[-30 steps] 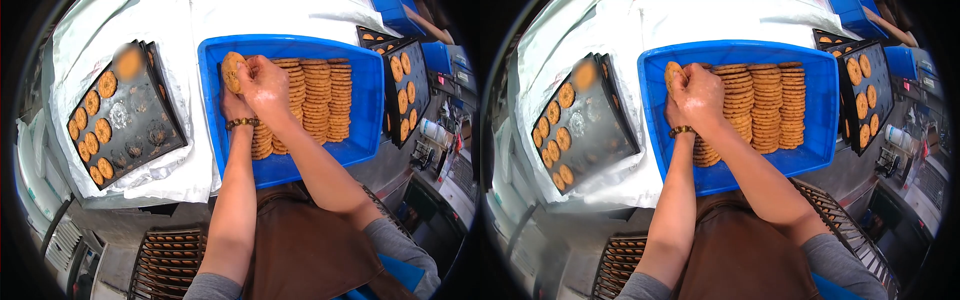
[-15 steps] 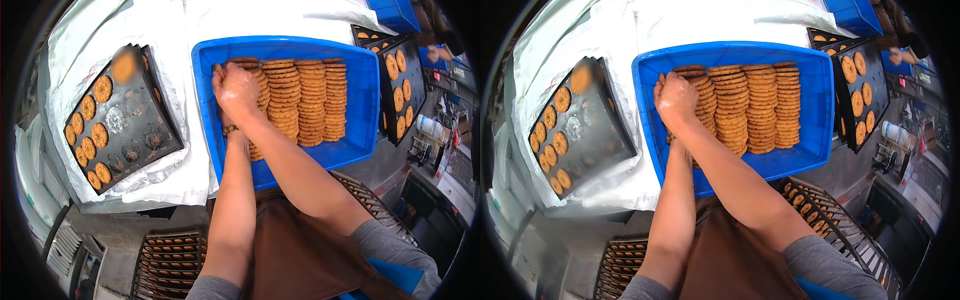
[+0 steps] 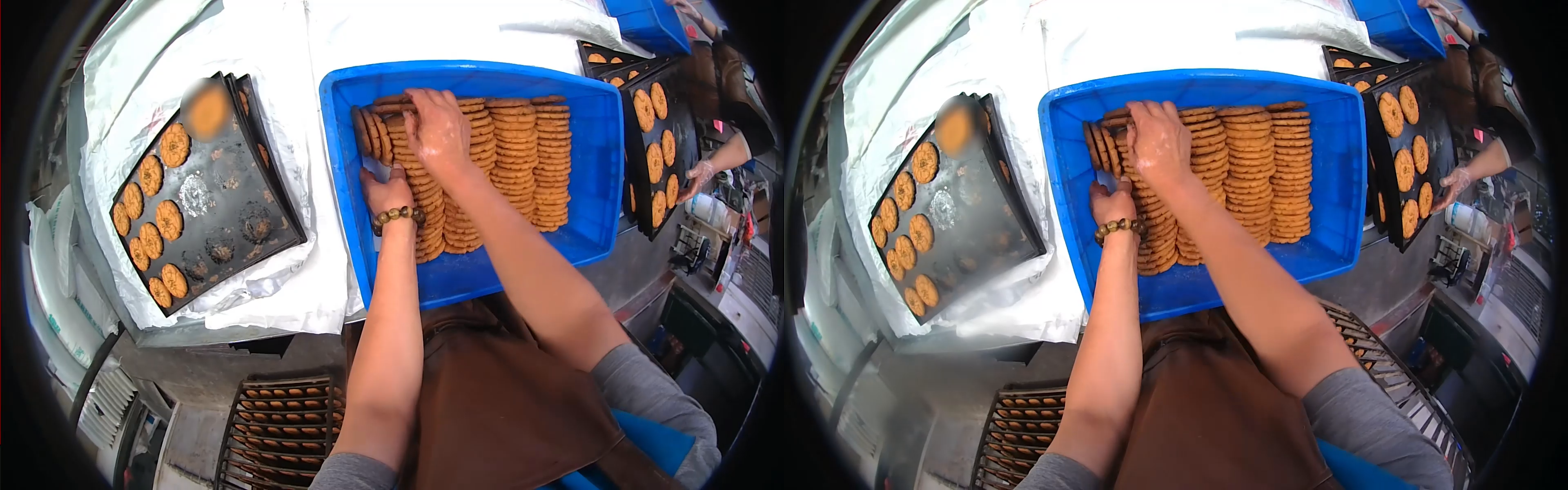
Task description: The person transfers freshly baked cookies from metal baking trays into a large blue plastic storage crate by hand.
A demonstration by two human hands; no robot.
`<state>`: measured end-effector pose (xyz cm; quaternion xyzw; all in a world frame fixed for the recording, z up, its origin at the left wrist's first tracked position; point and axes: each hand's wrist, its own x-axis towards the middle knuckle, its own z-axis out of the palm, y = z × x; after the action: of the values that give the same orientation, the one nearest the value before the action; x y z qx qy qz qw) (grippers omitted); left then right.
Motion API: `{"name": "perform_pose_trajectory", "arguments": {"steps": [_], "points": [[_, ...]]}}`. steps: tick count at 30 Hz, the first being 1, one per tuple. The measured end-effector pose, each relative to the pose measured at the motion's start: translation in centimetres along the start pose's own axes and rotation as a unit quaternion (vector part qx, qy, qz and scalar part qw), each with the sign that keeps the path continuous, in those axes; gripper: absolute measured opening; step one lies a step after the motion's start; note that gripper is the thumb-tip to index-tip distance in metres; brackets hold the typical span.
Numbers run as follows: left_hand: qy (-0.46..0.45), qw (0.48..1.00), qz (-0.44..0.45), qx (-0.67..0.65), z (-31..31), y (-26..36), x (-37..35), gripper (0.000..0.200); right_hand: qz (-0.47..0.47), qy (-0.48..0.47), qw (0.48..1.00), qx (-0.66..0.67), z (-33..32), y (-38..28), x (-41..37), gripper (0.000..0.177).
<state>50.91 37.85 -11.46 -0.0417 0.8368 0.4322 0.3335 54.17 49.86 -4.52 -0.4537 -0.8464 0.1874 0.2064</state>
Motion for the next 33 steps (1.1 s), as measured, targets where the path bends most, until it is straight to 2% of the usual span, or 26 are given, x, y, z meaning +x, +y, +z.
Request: {"name": "perform_pose_trajectory", "arguments": {"steps": [1, 4, 5, 6, 8, 10, 12, 13, 14, 16, 17, 18, 20, 22, 23, 24, 26, 27, 29, 30, 32, 33], "points": [[0.037, 0.998, 0.008, 0.049, -0.1, 0.1, -0.6, 0.066, -0.027, -0.031, 0.999, -0.018, 0.2, 0.4, 0.2, 0.028], [-0.009, 0.986, 0.140, 0.086, -2.1, 1.2, -2.8, 0.065, -0.076, -0.095, 0.989, -0.086, 0.5, 1.1, 0.2, 0.029], [-0.014, 0.987, 0.121, 0.104, -3.4, 3.7, -5.1, 0.064, -0.079, -0.083, 0.988, -0.105, 1.0, 1.7, 0.2, 0.025], [0.000, 0.963, 0.231, 0.137, -4.6, 3.7, -6.2, 0.060, -0.082, -0.072, 0.986, -0.122, 1.4, 2.0, 0.0, 0.021], [-0.150, 0.954, 0.235, 0.109, -8.6, 6.7, -9.0, 0.055, -0.087, -0.043, 0.990, -0.106, 1.6, 2.3, -0.1, 0.023], [-0.243, 0.934, 0.259, 0.027, -13.1, 9.8, -11.5, 0.046, -0.070, -0.051, 0.992, -0.087, 1.0, 2.3, -0.1, 0.028], [-0.280, 0.918, 0.273, -0.067, -18.5, 11.5, -12.4, 0.039, -0.082, -0.022, 0.993, -0.077, 0.1, 2.2, 0.0, 0.029], [-0.256, 0.917, 0.305, -0.040, -21.6, 11.6, -11.7, 0.028, -0.090, 0.003, 0.993, -0.075, -0.3, 2.1, -0.1, 0.030], [-0.178, 0.920, 0.349, -0.002, -24.6, 11.4, -10.5, 0.023, -0.094, 0.001, 0.993, -0.071, -1.1, 1.9, -0.4, 0.030], [0.006, 0.928, 0.355, 0.115, -31.2, 9.9, -6.4, 0.017, -0.011, -0.019, 0.999, 0.045, -3.1, 1.5, -1.5, 0.030], [0.079, 0.912, 0.364, 0.173, -34.9, 7.6, -3.0, 0.018, 0.025, -0.032, 0.996, 0.077, -4.1, 1.3, -2.3, 0.030], [0.122, 0.915, 0.338, 0.184, -38.9, 4.6, 0.8, 0.025, 0.060, -0.042, 0.991, 0.108, -5.2, 0.9, -3.0, 0.029], [0.177, 0.863, 0.303, 0.364, -46.3, -0.4, 7.8, 0.048, 0.120, -0.045, 0.989, 0.078, -7.4, -0.6, -4.8, 0.027], [0.189, 0.806, 0.323, 0.459, -51.5, -4.3, 13.3, 0.073, 0.125, -0.032, 0.985, 0.114, -8.7, -2.1, -7.1, 0.026], [0.155, 0.817, 0.289, 0.475, -53.1, -4.7, 15.0, 0.085, 0.130, -0.017, 0.979, 0.155, -9.0, -3.1, -8.3, 0.025], [0.157, 0.811, 0.289, 0.484, -54.4, -5.6, 17.0, 0.089, 0.126, -0.022, 0.980, 0.156, -8.8, -3.9, -9.6, 0.025], [0.150, 0.798, 0.240, 0.532, -55.6, -5.1, 19.2, 0.095, 0.199, -0.030, 0.960, 0.193, -8.0, -5.8, -11.8, 0.024], [0.156, 0.801, 0.238, 0.527, -56.2, -5.4, 20.6, 0.095, 0.202, -0.024, 0.956, 0.212, -7.7, -7.7, -12.5, 0.023], [0.104, 0.798, 0.212, 0.554, -57.2, -6.4, 22.9, 0.101, 0.205, -0.010, 0.953, 0.223, -7.3, -10.9, -13.5, 0.023], [0.108, 0.802, 0.211, 0.548, -57.4, -6.4, 23.6, 0.101, 0.215, 0.005, 0.948, 0.235, -7.1, -12.2, -13.7, 0.023], [0.036, 0.809, 0.145, 0.569, -57.7, -6.0, 24.3, 0.103, 0.204, 0.026, 0.949, 0.238, -7.1, -14.3, -14.2, 0.023], [0.033, 0.800, 0.170, 0.574, -58.1, -5.8, 24.1, 0.106, 0.200, 0.047, 0.948, 0.242, -7.1, -15.3, -14.3, 0.023]]}}
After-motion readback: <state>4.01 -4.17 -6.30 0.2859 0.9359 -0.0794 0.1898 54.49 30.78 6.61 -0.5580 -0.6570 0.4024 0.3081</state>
